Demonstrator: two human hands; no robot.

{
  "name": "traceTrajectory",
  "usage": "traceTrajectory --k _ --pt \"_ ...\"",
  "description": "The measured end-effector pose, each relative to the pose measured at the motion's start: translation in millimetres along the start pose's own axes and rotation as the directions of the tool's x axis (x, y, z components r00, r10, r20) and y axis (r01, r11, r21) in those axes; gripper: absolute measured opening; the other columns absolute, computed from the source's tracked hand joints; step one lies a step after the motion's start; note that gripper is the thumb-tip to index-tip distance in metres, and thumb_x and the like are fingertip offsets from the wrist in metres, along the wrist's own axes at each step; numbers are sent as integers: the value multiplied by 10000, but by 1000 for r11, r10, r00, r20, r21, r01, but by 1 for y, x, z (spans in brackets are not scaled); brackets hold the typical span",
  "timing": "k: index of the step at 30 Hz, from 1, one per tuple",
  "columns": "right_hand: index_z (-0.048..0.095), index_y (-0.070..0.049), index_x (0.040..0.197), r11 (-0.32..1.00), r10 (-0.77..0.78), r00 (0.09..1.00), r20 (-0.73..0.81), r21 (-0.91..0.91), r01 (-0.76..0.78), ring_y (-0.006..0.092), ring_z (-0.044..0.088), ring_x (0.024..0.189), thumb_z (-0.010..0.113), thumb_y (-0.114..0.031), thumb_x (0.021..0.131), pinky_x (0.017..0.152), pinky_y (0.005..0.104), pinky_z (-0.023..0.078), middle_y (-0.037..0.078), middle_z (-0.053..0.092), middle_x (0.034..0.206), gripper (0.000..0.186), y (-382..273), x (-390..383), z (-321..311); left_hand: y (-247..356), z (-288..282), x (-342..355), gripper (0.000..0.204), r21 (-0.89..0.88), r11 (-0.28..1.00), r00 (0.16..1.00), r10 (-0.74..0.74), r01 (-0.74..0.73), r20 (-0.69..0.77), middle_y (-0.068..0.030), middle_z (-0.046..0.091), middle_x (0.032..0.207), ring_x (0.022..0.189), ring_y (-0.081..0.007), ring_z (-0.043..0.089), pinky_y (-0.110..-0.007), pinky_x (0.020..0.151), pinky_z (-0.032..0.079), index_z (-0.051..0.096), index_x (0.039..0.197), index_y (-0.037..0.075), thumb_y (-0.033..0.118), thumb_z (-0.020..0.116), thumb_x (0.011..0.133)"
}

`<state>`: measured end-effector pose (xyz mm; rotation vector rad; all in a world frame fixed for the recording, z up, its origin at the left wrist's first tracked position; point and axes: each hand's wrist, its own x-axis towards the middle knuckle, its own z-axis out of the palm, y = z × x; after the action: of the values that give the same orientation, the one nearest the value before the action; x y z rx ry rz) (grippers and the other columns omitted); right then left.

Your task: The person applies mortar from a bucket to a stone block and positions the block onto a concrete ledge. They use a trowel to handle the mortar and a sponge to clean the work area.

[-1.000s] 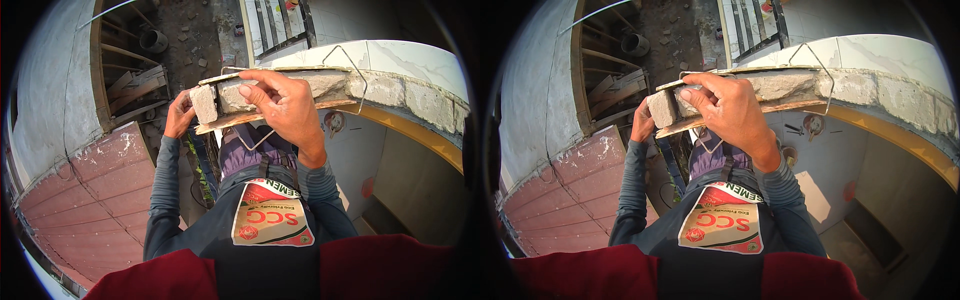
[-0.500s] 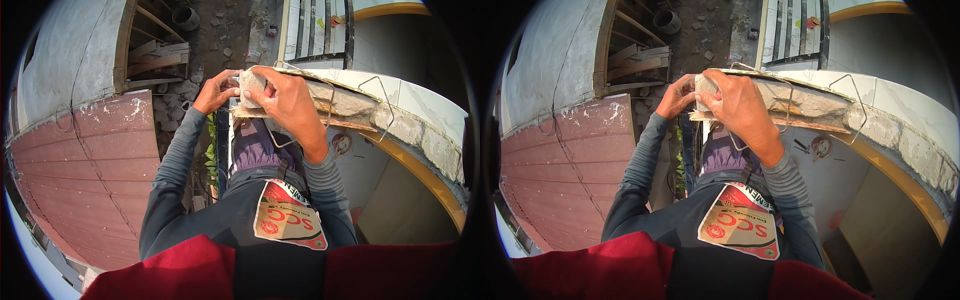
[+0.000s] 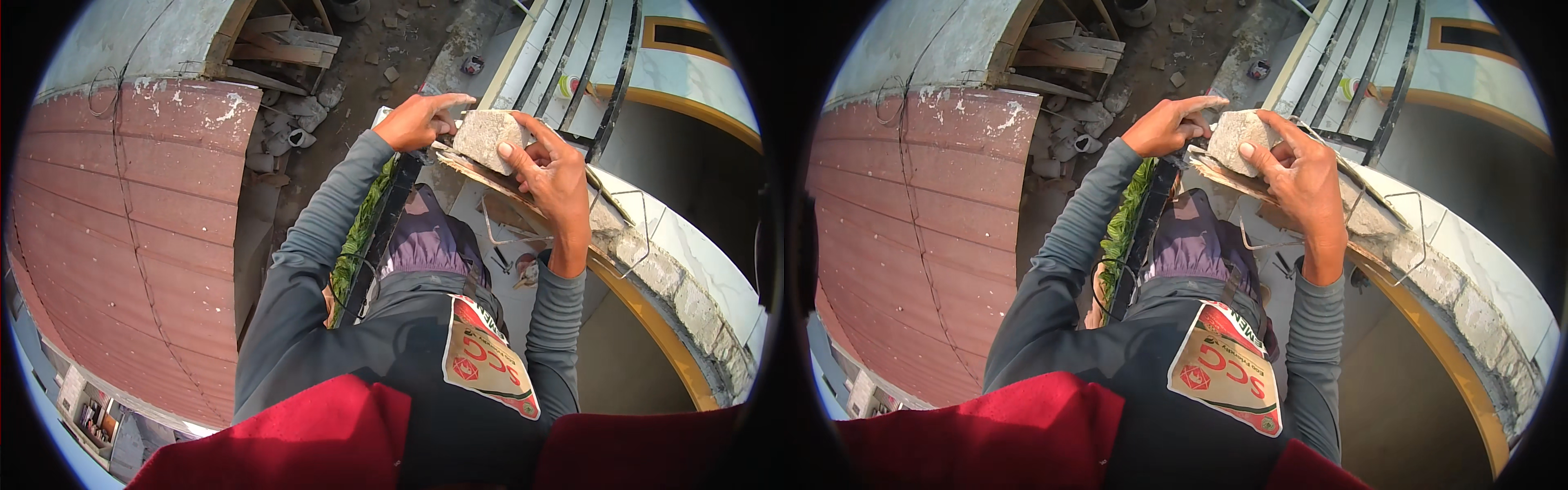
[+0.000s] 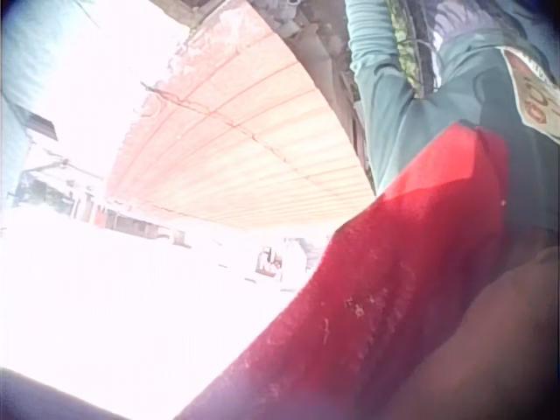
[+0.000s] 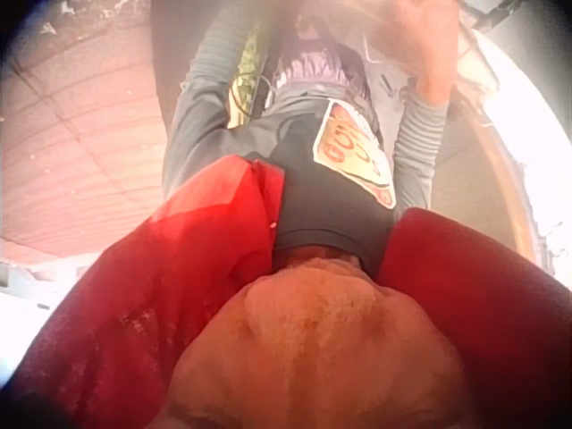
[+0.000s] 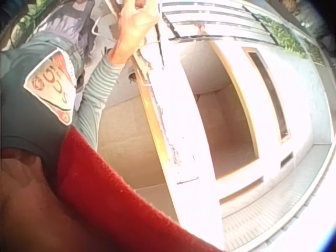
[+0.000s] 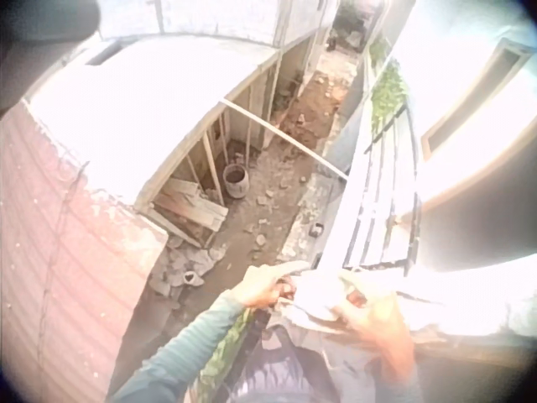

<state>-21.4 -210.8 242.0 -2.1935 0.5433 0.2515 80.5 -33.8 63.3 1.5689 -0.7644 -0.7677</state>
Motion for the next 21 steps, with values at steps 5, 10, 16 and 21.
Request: traceTrajectory --k 5,10,16,21 --pt "676 -10 1272 998 62 998 4 -31 -62 105 585 556 812 -228 847 535 292 474 100 661 653 496 -3 -1 -2 0 3 -3 648 -24 998 998 -53 53 16 -113 745 933 850 -196 711 -338 810 544 563 1396 83 -62 638 769" --pt "668 18 1256 990 -23 999 -45 -137 17 116 586 551 824 -289 832 524 302 469 104 641 631 546 -6 -2 3 1 5 -7 652 33 999 1000 -13 13 -8 -77 748 939 776 -179 651 -331 773 535 579 1372 77 -47 683 740" --pt "670 52 1176 972 -102 987 -123 -221 73 138 577 546 845 -303 768 533 304 462 102 622 624 569 -14 -1 15 -1 7 -6 662 27 999 998 -38 39 -51 -56 744 917 745 -153 603 -313 759 524 595 1357 96 -23 722 718" --pt "674 53 1162 977 -104 976 -190 -204 64 134 549 538 823 -275 743 528 300 451 85 596 608 553 -12 0 19 0 12 -8 691 -38 998 994 -51 48 -92 -65 728 941 782 -136 614 -305 767 517 557 1388 84 -62 707 730"
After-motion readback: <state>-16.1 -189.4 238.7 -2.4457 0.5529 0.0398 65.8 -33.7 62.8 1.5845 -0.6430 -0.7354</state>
